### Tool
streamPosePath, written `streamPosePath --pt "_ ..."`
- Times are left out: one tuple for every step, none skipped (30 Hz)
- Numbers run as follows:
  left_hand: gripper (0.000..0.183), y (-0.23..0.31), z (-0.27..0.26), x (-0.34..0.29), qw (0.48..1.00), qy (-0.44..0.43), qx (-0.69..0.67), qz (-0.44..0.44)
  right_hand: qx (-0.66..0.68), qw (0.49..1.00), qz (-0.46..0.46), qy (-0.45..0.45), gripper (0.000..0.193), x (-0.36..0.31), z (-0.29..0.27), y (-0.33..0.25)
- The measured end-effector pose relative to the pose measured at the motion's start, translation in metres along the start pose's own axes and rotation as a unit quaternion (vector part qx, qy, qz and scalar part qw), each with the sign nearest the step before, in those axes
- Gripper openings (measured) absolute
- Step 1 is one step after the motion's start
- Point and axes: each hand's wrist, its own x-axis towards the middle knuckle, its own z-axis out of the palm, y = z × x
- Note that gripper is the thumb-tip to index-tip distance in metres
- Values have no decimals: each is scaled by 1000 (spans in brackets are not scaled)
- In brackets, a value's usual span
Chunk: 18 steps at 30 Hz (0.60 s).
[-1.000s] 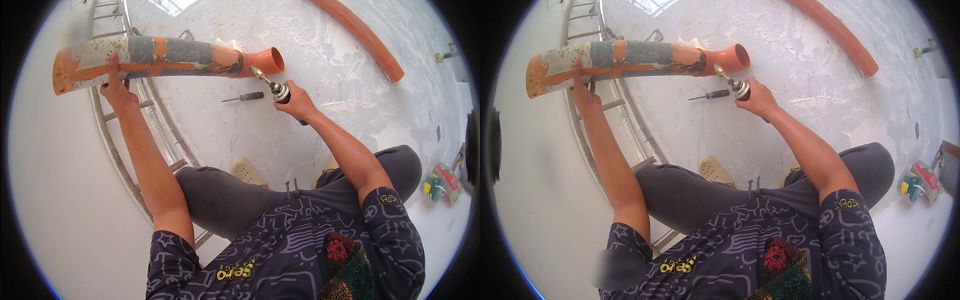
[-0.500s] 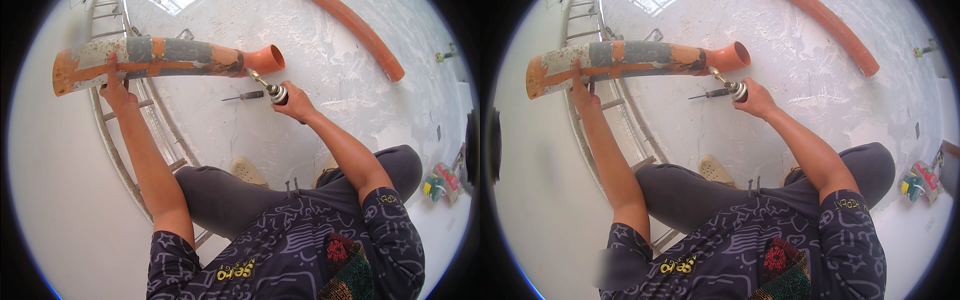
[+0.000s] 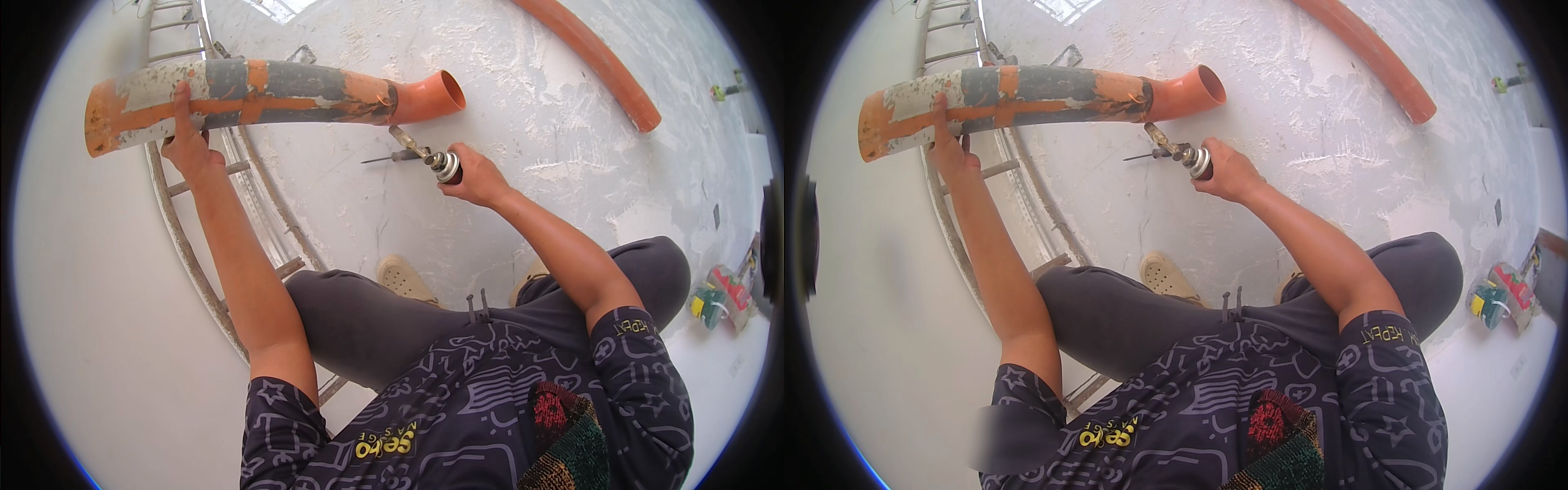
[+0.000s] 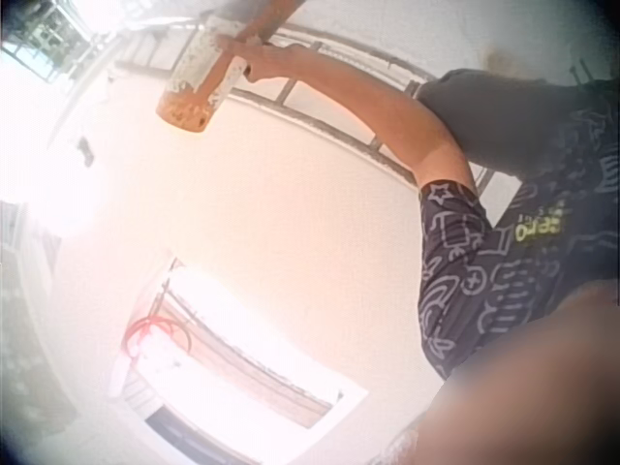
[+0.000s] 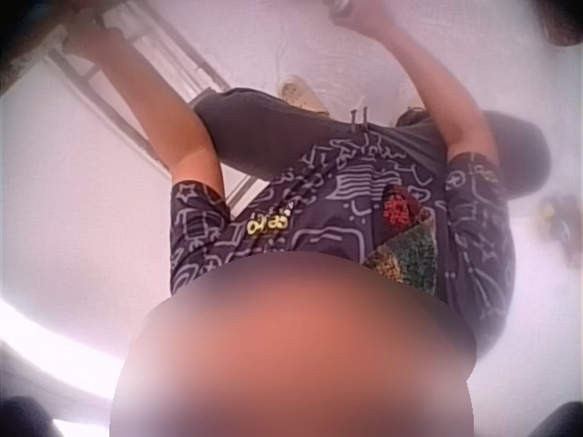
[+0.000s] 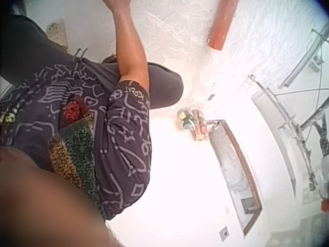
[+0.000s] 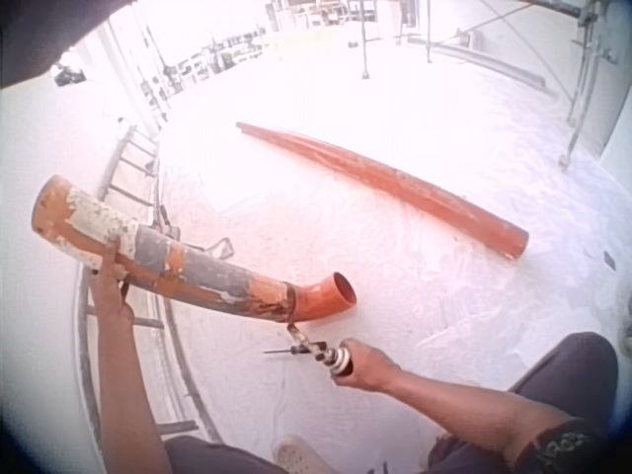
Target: The person uses a blowtorch to heat a section of an orange pipe. They rotate the pipe to apply heat evenly around the circumference.
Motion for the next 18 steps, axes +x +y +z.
streamPosePath --pt "101 1 1 0 1000 0 0 3 -1 1000 1 -5 68 -1 1 0" --pt "103 1 2 -1 1000 4 5 12 -2 1000 1 -8 68 -1 2 0" --pt "101 0 3 0 1000 6 1 7 -4 1000 2 -11 68 -2 2 1" --pt "99 -1 4 1 1000 12 1 8 -6 1000 3 -12 68 -2 1 1" --pt "97 -3 3 2 1000 14 4 13 -8 1000 3 -13 68 -2 -1 2" --pt "96 -5 2 4 1000 -2 0 17 -1 1000 16 -5 68 -2 -3 2" --pt "95 -7 -1 6 999 -22 -2 25 6 1000 29 4 67 -2 -7 3" --pt "94 -9 -3 8 998 -41 -6 36 12 999 48 7 66 -2 -11 4" --pt "96 -11 -6 10 997 -65 -15 36 23 999 47 16 65 -2 -16 5" --pt "98 -12 -9 11 995 -89 -27 38 33 998 51 19 65 -2 -22 7" --pt "101 -14 -10 12 993 -107 -38 42 44 997 59 24 65 -1 -27 8" --pt "104 -16 -10 12 991 -107 -70 45 48 997 56 25 66 0 -33 10" --pt "107 -17 -8 12 988 -102 -103 49 53 997 57 27 66 1 -38 11" --pt "111 -17 -5 10 985 -97 -135 53 60 996 54 32 66 2 -43 13" --pt "105 -17 1 9 987 -78 -126 64 51 997 55 36 66 4 -46 13" --pt "99 -17 8 8 989 -58 -117 74 52 996 55 37 66 5 -49 14" --pt "94 -16 15 6 992 -32 -100 73 54 996 54 39 66 6 -52 14" --pt "93 -14 21 4 990 -37 -101 88 55 996 57 38 66 7 -54 15"
